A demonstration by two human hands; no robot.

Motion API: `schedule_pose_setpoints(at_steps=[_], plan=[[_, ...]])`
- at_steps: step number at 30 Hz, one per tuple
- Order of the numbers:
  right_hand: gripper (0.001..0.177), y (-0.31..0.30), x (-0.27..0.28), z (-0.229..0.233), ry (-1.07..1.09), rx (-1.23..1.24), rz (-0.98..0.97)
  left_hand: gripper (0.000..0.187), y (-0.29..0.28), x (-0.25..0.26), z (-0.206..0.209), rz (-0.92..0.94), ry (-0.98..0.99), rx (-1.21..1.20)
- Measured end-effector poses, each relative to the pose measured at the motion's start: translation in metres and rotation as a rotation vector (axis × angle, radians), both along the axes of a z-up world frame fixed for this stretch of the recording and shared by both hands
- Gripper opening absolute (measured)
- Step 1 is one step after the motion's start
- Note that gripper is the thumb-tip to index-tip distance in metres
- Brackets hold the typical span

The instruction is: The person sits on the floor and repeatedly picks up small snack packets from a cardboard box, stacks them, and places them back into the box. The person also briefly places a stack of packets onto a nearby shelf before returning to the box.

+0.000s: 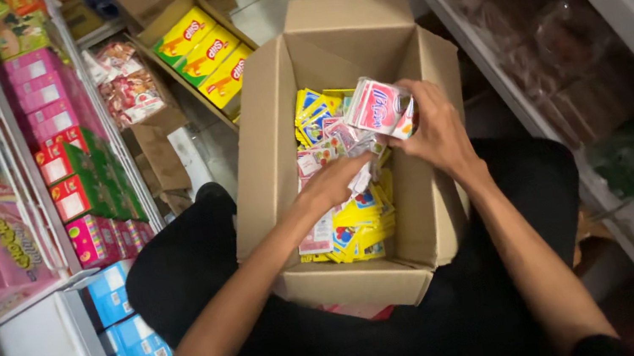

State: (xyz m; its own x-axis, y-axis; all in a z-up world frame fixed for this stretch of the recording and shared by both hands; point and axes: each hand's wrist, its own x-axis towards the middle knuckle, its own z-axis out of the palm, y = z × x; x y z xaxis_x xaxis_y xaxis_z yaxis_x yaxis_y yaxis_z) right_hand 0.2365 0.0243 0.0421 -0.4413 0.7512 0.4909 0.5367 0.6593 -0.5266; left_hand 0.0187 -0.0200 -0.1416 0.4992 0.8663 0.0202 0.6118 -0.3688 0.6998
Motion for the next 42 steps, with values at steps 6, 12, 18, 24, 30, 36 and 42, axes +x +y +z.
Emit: schedule_pose_setpoints(at_steps=[6, 12, 18, 24, 30, 36, 42], plan=[[0.075, -0.002, 0.0, -0.001, -0.007, -0.031, 0.011, 0.075, -0.038, 0.014, 0.097, -0.017, -0.403, -0.194], [0.073, 0.0, 0.002, -0.006, -0.116, 0.008, -0.015, 0.05, -0.044, 0.05, 0.108, -0.054, -0.32, 0.074], [0.075, 0.003, 0.001, -0.012, -0.258, 0.05, -0.025, 0.048, -0.041, 0.042, 0.124, -0.029, -0.234, -0.117], [0.074, 0.005, -0.002, -0.014, -0.306, 0.036, -0.013, 0.046, -0.049, 0.04, 0.132, 0.019, -0.438, -0.328], [0.059, 0.006, 0.004, -0.021, -0.275, 0.013, 0.026, 0.05, -0.045, 0.037, 0.13, 0.191, -0.767, -0.748], [0.046, 0.007, 0.004, -0.031, -0.283, -0.03, 0.038, 0.052, -0.032, 0.031, 0.141, 0.342, -0.862, -0.742], [0.051, 0.012, 0.01, -0.029, -0.277, -0.039, 0.099, 0.028, -0.025, 0.019, 0.155, 0.326, -0.993, -0.688]])
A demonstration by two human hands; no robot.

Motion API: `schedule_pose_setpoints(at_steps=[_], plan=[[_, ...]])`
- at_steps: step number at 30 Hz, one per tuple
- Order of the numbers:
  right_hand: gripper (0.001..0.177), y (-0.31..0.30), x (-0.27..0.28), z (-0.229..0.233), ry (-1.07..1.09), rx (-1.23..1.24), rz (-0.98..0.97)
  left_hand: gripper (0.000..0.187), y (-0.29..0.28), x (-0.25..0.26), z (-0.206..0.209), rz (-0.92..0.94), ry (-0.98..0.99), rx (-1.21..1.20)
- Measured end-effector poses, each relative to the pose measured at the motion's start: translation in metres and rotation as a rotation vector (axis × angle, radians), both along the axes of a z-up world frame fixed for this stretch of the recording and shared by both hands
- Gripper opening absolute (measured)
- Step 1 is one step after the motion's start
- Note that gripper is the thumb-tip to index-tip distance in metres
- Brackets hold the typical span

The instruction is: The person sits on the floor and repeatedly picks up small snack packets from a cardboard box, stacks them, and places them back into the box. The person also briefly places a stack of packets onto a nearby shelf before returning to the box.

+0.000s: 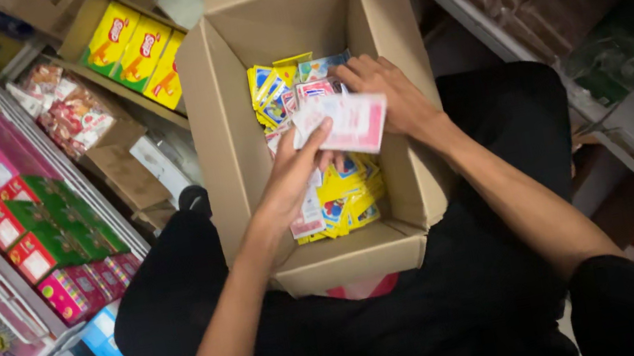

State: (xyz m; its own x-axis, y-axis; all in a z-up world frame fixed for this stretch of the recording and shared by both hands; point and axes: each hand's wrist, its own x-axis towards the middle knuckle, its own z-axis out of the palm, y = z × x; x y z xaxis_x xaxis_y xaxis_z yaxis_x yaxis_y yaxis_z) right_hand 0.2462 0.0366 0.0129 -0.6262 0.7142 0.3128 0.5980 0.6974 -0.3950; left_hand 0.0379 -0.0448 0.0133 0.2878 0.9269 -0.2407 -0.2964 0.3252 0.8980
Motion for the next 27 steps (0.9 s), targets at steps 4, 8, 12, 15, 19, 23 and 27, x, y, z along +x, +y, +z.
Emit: schedule_pose_setpoints(at_steps=[4, 8, 12, 15, 19, 23, 27], plan=[[0.06, -0.001, 0.004, -0.002, 0.112, 0.075, 0.103, 0.029, 0.01, -0.012, 0.001, 0.023, -0.06, 0.047], [0.059, -0.003, 0.006, -0.004, -0.012, 0.042, 0.049, 0.039, 0.021, -0.021, -0.006, 0.076, 0.063, 0.156], [0.064, -0.002, 0.005, -0.005, -0.096, 0.0, 0.02, 0.048, 0.025, -0.028, -0.014, 0.129, 0.147, 0.175], [0.062, -0.003, 0.004, -0.004, -0.121, 0.004, 0.025, 0.052, 0.024, -0.032, -0.014, 0.146, 0.161, 0.178], [0.064, -0.006, 0.007, 0.003, -0.055, 0.02, 0.015, 0.041, 0.02, -0.035, 0.004, 0.112, 0.543, 0.105], [0.074, -0.011, 0.012, 0.005, -0.009, -0.071, -0.019, 0.027, 0.011, -0.043, 0.028, 0.041, 1.217, 0.896], [0.073, -0.011, 0.018, 0.005, -0.016, -0.067, 0.001, 0.026, 0.01, -0.042, 0.032, -0.134, 1.034, 0.77]])
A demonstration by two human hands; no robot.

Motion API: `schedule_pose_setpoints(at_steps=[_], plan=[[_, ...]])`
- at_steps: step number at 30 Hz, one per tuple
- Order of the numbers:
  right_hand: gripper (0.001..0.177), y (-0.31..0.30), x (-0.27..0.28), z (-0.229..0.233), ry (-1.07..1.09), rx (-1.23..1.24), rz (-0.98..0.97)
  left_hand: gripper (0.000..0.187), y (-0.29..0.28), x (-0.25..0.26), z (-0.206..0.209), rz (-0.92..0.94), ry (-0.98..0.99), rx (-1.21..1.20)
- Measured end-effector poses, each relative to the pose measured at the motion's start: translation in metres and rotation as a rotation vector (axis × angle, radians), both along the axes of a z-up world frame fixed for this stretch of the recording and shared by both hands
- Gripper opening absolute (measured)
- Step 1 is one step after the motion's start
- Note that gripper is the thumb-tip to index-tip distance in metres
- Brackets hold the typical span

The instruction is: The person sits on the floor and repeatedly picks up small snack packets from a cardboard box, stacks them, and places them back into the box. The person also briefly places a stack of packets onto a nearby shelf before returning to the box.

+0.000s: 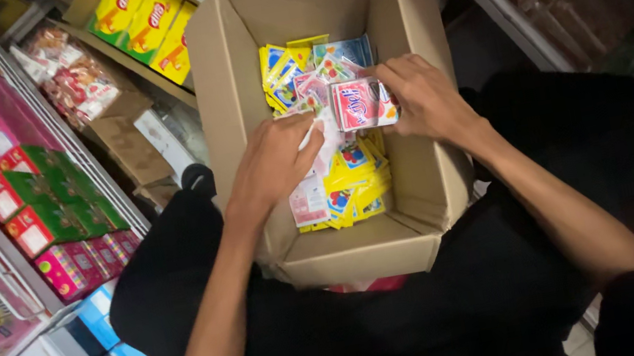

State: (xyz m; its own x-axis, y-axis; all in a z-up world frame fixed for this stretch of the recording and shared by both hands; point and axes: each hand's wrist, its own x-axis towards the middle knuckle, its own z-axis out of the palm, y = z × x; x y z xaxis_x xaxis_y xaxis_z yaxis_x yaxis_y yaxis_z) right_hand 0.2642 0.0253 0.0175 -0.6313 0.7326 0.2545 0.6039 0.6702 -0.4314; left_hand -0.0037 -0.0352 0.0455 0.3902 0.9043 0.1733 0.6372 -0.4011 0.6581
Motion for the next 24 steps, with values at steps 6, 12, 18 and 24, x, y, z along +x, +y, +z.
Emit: schedule_pose_setpoints(at_steps=[6, 12, 18, 24], plan=[[0.077, 0.002, 0.004, -0.004, -0.006, -0.016, 0.004, 0.026, 0.004, 0.014, -0.019, -0.134, 0.044, -0.144], [0.076, 0.008, 0.002, -0.003, 0.01, -0.006, 0.037, 0.024, 0.011, 0.014, -0.022, -0.15, -0.015, -0.197], [0.074, 0.006, 0.002, -0.007, 0.003, -0.004, 0.038, 0.027, 0.005, 0.011, -0.028, -0.17, -0.077, -0.339], [0.075, 0.006, 0.002, -0.011, -0.034, 0.036, 0.009, 0.029, 0.005, 0.011, -0.031, -0.247, -0.228, -0.366]])
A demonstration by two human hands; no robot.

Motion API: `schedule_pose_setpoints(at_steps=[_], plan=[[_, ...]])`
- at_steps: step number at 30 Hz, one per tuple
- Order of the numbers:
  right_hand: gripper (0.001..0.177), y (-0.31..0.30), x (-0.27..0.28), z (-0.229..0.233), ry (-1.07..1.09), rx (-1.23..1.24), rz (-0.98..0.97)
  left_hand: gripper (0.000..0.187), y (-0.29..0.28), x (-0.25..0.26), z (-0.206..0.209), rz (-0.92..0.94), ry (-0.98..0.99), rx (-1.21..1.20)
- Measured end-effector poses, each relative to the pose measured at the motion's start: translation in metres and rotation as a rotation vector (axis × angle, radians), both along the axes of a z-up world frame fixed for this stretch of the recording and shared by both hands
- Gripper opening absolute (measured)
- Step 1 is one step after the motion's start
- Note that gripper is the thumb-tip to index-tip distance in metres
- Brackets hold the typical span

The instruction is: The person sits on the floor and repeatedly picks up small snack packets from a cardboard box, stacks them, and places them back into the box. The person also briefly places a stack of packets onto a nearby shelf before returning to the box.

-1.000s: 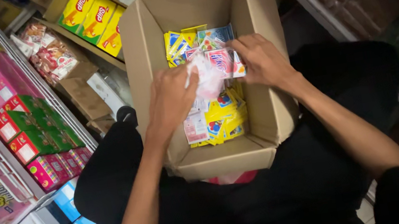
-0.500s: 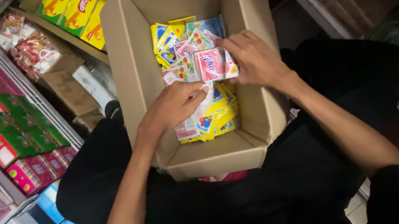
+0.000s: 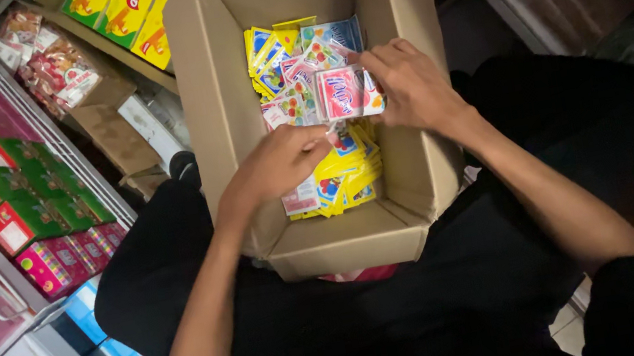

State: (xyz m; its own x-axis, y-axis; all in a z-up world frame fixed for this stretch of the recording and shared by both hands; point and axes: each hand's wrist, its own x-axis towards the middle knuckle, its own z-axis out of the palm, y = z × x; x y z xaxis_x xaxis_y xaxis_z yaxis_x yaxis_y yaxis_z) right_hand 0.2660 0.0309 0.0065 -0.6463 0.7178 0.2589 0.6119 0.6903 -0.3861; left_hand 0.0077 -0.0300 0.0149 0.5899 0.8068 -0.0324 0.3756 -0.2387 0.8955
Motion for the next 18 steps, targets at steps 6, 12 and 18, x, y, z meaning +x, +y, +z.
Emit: schedule_pose_setpoints(at_steps=[6, 12, 18], plan=[[0.076, -0.001, -0.001, -0.005, -0.06, 0.008, -0.018, 0.031, 0.0, -0.014, 0.008, 0.113, -0.02, -0.123], [0.084, 0.0, 0.001, -0.011, -0.109, 0.008, -0.015, 0.032, 0.005, -0.024, 0.009, 0.31, -0.35, -0.332], [0.071, 0.0, 0.003, -0.021, -0.135, 0.01, -0.027, 0.04, 0.011, -0.031, 0.02, 0.41, 0.162, 0.007]])
